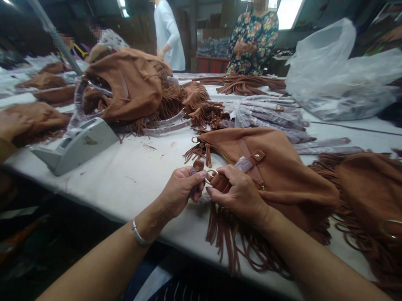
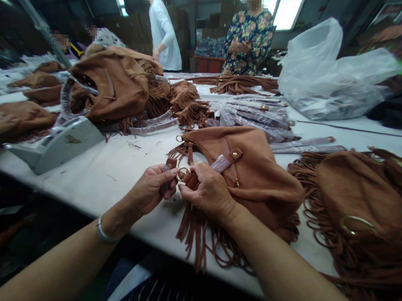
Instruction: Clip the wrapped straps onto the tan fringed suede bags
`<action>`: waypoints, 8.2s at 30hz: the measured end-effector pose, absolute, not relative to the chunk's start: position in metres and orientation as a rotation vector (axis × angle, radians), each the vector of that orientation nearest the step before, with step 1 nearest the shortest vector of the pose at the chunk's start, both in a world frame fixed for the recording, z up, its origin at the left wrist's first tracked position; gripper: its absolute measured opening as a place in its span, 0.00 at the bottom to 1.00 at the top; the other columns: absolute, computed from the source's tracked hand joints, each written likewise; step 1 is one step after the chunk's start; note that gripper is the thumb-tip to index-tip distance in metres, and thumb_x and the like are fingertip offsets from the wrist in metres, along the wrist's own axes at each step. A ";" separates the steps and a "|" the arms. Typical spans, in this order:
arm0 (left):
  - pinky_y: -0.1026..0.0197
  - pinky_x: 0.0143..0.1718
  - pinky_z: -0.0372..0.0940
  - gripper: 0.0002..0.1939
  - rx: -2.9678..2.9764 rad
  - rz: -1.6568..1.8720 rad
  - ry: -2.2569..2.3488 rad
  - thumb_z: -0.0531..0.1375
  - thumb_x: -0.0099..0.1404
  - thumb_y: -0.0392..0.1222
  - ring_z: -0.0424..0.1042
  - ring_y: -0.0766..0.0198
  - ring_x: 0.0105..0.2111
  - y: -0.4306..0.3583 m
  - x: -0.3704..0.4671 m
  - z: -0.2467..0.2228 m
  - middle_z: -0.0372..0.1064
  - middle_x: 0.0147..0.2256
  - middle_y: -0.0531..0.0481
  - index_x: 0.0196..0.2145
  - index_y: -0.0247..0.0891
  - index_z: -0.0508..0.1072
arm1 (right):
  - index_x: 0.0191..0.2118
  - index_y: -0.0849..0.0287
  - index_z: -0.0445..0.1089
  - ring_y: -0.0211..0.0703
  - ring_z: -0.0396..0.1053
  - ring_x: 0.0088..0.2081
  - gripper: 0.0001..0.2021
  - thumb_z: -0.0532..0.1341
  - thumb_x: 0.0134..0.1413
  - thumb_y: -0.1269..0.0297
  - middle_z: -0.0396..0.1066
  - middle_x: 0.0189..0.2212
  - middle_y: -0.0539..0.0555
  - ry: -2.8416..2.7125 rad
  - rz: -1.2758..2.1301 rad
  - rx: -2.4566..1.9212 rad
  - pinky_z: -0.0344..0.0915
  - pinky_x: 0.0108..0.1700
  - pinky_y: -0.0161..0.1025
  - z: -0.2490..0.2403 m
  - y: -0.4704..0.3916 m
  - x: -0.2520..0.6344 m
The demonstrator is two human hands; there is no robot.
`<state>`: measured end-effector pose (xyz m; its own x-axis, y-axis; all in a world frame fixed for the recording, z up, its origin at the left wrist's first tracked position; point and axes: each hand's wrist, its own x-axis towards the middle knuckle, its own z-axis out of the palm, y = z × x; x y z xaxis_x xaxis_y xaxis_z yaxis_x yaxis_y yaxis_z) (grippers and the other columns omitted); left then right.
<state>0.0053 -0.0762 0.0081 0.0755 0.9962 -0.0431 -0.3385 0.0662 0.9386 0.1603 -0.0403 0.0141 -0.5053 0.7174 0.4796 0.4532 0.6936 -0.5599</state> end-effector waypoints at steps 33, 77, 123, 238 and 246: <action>0.74 0.13 0.45 0.14 0.970 0.847 0.998 0.63 0.53 0.43 0.49 0.78 0.14 -0.054 -0.010 0.025 0.53 0.16 0.58 0.24 0.32 0.63 | 0.37 0.62 0.65 0.42 0.63 0.32 0.14 0.54 0.57 0.55 0.66 0.30 0.55 -2.511 -0.077 -0.979 0.54 0.32 0.36 0.014 -0.050 0.162; 0.61 0.24 0.50 0.14 2.568 -0.079 1.823 0.47 0.64 0.45 0.69 0.57 0.26 -0.082 0.008 0.058 0.70 0.25 0.47 0.28 0.38 0.67 | 0.34 0.62 0.59 0.47 0.70 0.27 0.12 0.47 0.60 0.59 0.69 0.26 0.58 -2.601 -0.241 -1.347 0.51 0.22 0.35 0.028 -0.054 0.160; 0.60 0.29 0.60 0.10 2.786 0.137 1.849 0.47 0.64 0.35 0.70 0.59 0.28 -0.084 0.009 0.032 0.71 0.29 0.44 0.34 0.35 0.67 | 0.36 0.63 0.57 0.49 0.70 0.25 0.10 0.46 0.61 0.62 0.68 0.25 0.59 -2.450 -0.144 -1.467 0.62 0.23 0.38 0.017 -0.062 0.155; 0.70 0.16 0.54 0.14 1.621 0.863 1.140 0.53 0.61 0.49 0.59 0.75 0.15 -0.008 0.004 0.031 0.64 0.24 0.53 0.27 0.34 0.64 | 0.30 0.61 0.66 0.39 0.64 0.30 0.12 0.50 0.57 0.60 0.67 0.26 0.51 -2.069 0.459 -1.348 0.58 0.33 0.35 0.061 -0.011 0.225; 0.71 0.14 0.49 0.14 1.041 1.481 1.326 0.56 0.57 0.50 0.54 0.76 0.13 0.002 -0.046 0.002 0.58 0.18 0.60 0.29 0.35 0.62 | 0.31 0.61 0.69 0.41 0.66 0.36 0.13 0.49 0.58 0.65 0.71 0.32 0.56 -2.684 0.020 -1.213 0.56 0.38 0.36 0.108 0.029 0.186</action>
